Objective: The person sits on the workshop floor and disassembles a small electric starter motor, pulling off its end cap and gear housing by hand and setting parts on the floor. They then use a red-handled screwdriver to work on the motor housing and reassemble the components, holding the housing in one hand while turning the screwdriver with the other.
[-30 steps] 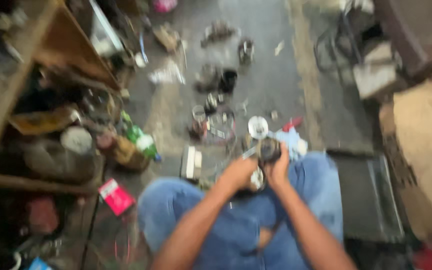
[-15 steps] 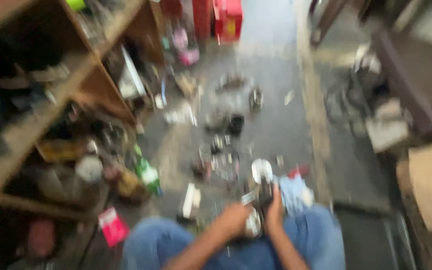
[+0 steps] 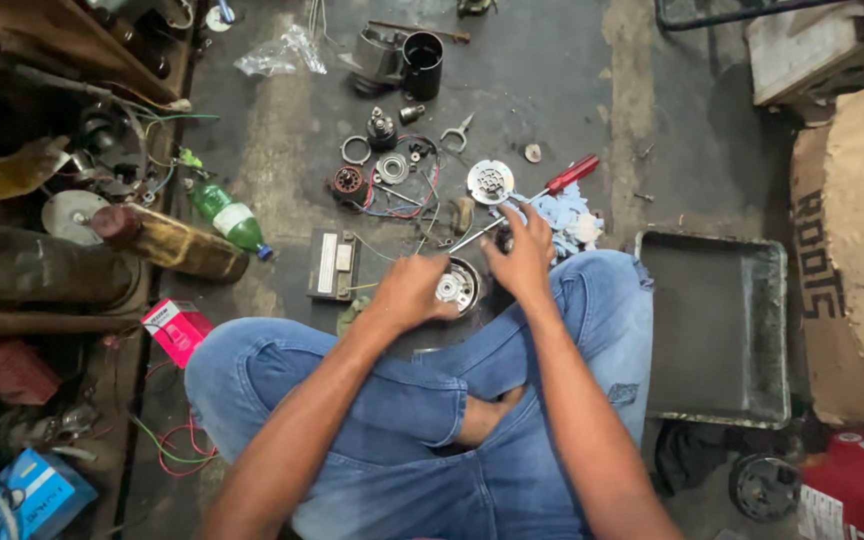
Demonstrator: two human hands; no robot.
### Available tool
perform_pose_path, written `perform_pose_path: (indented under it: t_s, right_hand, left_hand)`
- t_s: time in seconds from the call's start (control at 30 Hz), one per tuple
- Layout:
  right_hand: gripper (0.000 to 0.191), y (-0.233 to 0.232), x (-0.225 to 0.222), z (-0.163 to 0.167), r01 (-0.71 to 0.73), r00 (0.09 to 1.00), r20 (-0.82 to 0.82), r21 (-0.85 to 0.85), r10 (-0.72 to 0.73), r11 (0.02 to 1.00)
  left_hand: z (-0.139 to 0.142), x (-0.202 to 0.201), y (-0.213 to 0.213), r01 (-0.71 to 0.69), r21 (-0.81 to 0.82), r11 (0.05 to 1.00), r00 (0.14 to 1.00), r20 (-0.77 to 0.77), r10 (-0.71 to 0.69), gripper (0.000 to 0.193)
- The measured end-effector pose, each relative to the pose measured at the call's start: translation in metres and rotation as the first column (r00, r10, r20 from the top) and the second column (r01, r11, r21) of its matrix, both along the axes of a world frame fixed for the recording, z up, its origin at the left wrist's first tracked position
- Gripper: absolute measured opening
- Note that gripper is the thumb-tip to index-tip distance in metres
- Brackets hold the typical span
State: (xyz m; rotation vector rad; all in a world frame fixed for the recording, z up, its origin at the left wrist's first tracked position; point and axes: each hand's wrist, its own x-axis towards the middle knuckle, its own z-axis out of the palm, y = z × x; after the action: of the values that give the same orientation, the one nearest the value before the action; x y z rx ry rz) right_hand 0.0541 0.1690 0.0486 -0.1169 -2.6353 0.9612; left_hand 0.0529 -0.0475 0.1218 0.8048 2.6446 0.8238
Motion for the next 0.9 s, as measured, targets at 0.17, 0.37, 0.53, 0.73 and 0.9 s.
perform_pose_path:
  t_s: [0.17, 0.37, 0.53, 0.73, 0.9]
  right_hand:
    - [0.042, -0.002, 0.000, -0.014, 0.057, 0.901, 0.341, -0.708, 0.269, 0.704]
    - [0.039, -0.011, 0.006, -0.033, -0.143, 0.890, 0.260, -0.620, 0.374, 0.771]
    - [0.039, -0.011, 0.009, -0.031, -0.157, 0.893, 0.241, -0.624, 0.380, 0.766]
    - [0.027, 0.001, 0.014, -0.015, 0.065, 0.923, 0.337, -0.610, 0.184, 0.790]
    - [0.018, 0.011, 0.018, 0.014, 0.013, 0.997, 0.067, -0.684, 0.045, 0.729]
  left_hand:
    - [0.001, 0.005, -0.006, -0.113, 0.042, 0.993, 0.994, 0.011, 0.113, 0.053]
    - [0.003, 0.004, 0.005, -0.133, 0.007, 0.991, 0.991, -0.005, 0.134, 0.053]
    - [0.002, 0.006, 0.001, -0.141, 0.203, 0.969, 0.989, -0.009, 0.146, 0.052]
    - [-0.049, -0.025, -0.024, -0.619, 0.394, 0.680, 0.786, 0.330, 0.523, 0.034]
    - [-0.084, -0.053, -0.012, -0.702, 0.517, 0.490, 0.676, 0.700, 0.231, 0.037]
